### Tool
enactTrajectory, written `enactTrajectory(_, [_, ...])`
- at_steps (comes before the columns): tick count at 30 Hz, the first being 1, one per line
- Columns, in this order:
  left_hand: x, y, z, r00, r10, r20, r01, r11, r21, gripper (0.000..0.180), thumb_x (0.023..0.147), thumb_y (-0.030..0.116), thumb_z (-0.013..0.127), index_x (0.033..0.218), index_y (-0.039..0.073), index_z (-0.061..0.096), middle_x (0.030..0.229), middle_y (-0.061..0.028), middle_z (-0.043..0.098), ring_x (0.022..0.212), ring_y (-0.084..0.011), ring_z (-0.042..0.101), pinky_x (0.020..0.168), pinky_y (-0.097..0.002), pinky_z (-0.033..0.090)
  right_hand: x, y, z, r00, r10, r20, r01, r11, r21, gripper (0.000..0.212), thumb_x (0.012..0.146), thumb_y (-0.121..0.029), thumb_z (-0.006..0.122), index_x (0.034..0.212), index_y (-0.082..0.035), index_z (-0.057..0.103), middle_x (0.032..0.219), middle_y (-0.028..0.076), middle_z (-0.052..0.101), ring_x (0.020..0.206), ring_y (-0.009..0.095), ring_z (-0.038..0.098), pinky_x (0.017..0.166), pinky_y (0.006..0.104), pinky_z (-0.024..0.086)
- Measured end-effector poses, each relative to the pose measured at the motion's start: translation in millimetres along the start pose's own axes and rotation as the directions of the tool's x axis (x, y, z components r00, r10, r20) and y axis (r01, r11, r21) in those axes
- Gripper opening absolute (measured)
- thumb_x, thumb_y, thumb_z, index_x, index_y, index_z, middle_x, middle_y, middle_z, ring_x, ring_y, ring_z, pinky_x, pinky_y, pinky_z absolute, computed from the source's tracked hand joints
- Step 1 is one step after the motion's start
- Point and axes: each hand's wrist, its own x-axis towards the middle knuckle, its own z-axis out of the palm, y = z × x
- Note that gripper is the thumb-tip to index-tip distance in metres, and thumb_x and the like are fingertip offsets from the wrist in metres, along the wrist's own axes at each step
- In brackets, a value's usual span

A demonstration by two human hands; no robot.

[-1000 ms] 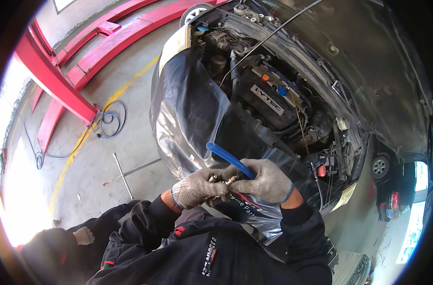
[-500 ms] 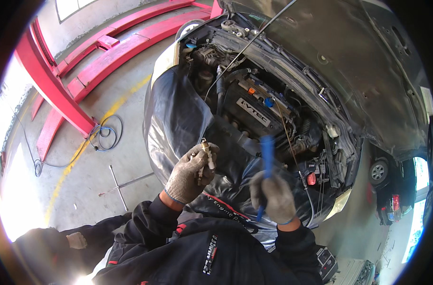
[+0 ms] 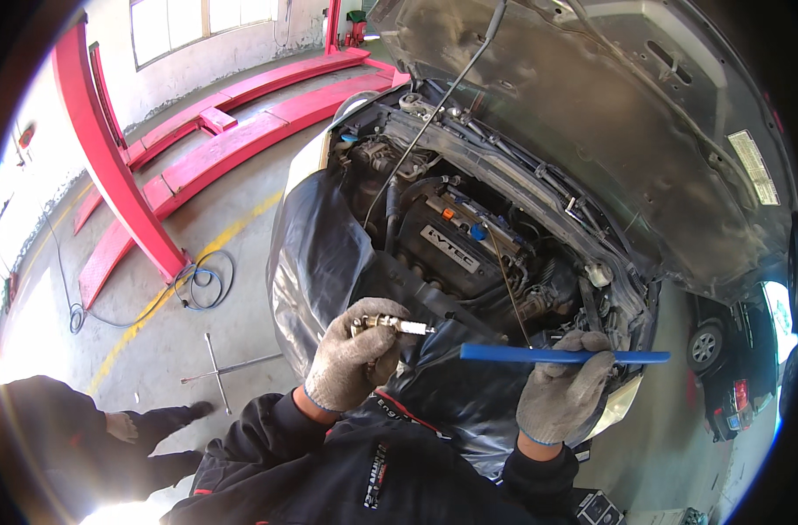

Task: The person pours a liquid from a spray can into a measuring cup and then into the engine. They retrieve a blue hose and connect it to a port on the engine while another person assists nearby.

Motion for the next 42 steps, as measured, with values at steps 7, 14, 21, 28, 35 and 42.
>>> enactTrajectory(7, [-9.7, -4.1, 18.9, 0.999, -0.027, 0.026, 0.027, 0.999, 0.024, 0.036, 0.096, 0.017, 0.077, 0.126, 0.0, 0.068, 0.085, -0.0059, 0.07, 0.061, -0.0099, 0.057, 0.052, -0.0252, 0.039, -5.6, -9.2, -5.2, 0.966, 0.257, 0.011, -0.217, 0.789, 0.574, 0.03, 0.117, -0.022, 0.059, 0.135, 0.002, 0.059, 0.119, 0.01, 0.066, 0.105, 0.017, 0.07, 0.082, 0.0292, 0.067])
enactTrajectory(14, [-16.0, 1.1, 25.4, 1.0, -0.009, 0.0, 0.009, 0.995, 0.095, 0.034, 0.096, 0.012, 0.077, 0.126, -0.001, 0.068, 0.08, -0.0054, 0.068, 0.059, -0.0113, 0.056, 0.051, -0.0268, 0.04, -4.2, -11.9, 1.4, 0.998, 0.022, -0.056, -0.015, 0.992, 0.126, 0.027, 0.115, -0.017, 0.06, 0.135, 0.001, 0.059, 0.116, 0.012, 0.065, 0.097, 0.016, 0.067, 0.074, 0.0244, 0.061])
enactTrajectory(21, [-19.4, 3.6, 27.2, 0.997, -0.071, -0.003, 0.071, 0.984, 0.165, 0.035, 0.097, 0.011, 0.08, 0.128, -0.001, 0.07, 0.082, -0.0048, 0.07, 0.063, -0.0096, 0.058, 0.055, -0.0257, 0.044, 1.3, -35.6, 25.1, 0.942, 0.237, 0.238, -0.304, 0.903, 0.304, 0.021, 0.105, -0.005, 0.073, 0.124, -0.001, 0.067, 0.11, 0.015, 0.072, 0.083, 0.017, 0.068, 0.069, 0.0262, 0.057])
enactTrajectory(28, [-29.0, -2.6, 35.9, 0.989, -0.144, 0.035, 0.13, 0.958, 0.254, 0.035, 0.1, 0.013, 0.082, 0.131, 0.001, 0.072, 0.092, -0.0034, 0.072, 0.068, -0.007, 0.06, 0.058, -0.0249, 0.047, -10.5, -20.4, 38.0, 0.847, 0.188, 0.497, -0.296, 0.944, 0.147, 0.037, 0.08, 0.004, 0.094, 0.11, -0.003, 0.074, 0.11, 0.019, 0.081, 0.104, 0.029, 0.082, 0.091, 0.0372, 0.07])
enactTrajectory(35, [-23.8, -2.2, 43.4, 0.979, -0.199, 0.033, 0.178, 0.927, 0.33, 0.035, 0.1, 0.012, 0.083, 0.131, 0.0, 0.072, 0.094, -0.0024, 0.073, 0.07, -0.0062, 0.061, 0.06, -0.0241, 0.048, -11.7, -19.8, 35.6, 0.857, 0.072, 0.51, -0.063, 0.997, -0.034, 0.034, 0.08, 0.002, 0.094, 0.107, -0.002, 0.076, 0.109, 0.019, 0.082, 0.101, 0.028, 0.083, 0.089, 0.0368, 0.07])
enactTrajectory(42, [-8.2, 3.7, 46.0, 0.989, -0.149, -0.024, 0.144, 0.883, 0.448, 0.041, 0.096, 0.017, 0.085, 0.13, 0.0, 0.073, 0.095, -0.0031, 0.073, 0.069, -0.0066, 0.06, 0.056, -0.0238, 0.045, -7.0, -23.9, 32.2, 0.901, 0.047, 0.431, -0.028, 0.998, -0.05, 0.03, 0.082, 0.006, 0.091, 0.105, -0.003, 0.074, 0.107, 0.019, 0.082, 0.097, 0.029, 0.083, 0.083, 0.0357, 0.069])
